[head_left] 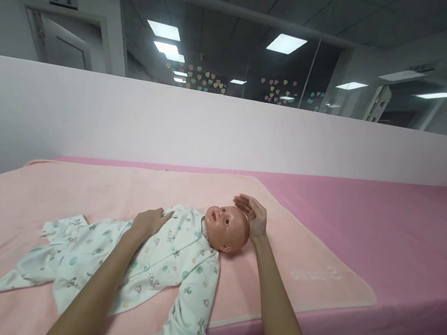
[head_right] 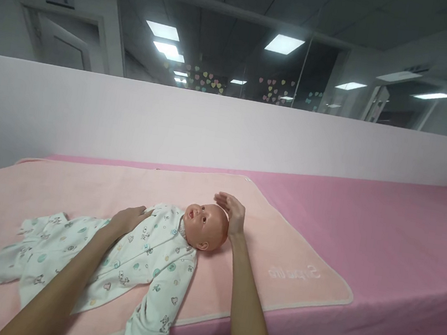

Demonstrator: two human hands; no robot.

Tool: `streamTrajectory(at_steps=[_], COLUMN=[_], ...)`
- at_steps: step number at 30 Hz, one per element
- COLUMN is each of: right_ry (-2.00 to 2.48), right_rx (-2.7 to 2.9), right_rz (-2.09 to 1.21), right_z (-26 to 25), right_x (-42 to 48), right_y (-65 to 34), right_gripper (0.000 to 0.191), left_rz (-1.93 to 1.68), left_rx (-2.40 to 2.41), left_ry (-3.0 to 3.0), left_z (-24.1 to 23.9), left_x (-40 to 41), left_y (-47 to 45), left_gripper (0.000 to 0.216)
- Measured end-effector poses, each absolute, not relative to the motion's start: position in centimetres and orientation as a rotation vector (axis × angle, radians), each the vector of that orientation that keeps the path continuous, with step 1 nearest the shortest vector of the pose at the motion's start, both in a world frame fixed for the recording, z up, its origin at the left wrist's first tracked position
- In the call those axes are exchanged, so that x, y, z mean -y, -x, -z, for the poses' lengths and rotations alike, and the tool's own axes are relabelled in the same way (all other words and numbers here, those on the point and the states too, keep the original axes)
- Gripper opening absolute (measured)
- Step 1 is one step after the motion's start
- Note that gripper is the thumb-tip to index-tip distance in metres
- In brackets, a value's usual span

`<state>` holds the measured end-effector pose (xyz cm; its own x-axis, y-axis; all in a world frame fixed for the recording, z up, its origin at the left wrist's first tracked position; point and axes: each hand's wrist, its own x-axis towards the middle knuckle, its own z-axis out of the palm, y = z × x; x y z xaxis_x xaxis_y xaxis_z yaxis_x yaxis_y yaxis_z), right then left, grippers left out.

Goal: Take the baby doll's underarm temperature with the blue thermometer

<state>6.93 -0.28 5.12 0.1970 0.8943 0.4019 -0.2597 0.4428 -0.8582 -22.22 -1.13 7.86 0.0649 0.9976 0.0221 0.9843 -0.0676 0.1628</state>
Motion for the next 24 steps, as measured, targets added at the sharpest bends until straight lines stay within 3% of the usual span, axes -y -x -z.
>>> streamTrajectory(at_steps=[4,13,24], right_ry=[0.804,0.897,1.019], right_rx=[1.371,1.222,0.906], right_rz=[-0.792,-1.004,-1.601], right_z=[-5.6,-4.5,-5.1], right_x=[1.3,0.7,3.4], right_y=[-6.0,-6.2,-5.1], right_gripper=[0.030,0.027,0.041], left_rz=[-0.222,-0.242,-0.226], left_rx=[-2.054,-2.055,-2.046], left_ry=[-2.212,-2.213,-2.224], left_z=[-7.6,-7.1,-7.1], left_x=[0.7,0.1,-0.1], left_y=[22.4,22.7,22.8], left_gripper=[0.058,0.057,0.062])
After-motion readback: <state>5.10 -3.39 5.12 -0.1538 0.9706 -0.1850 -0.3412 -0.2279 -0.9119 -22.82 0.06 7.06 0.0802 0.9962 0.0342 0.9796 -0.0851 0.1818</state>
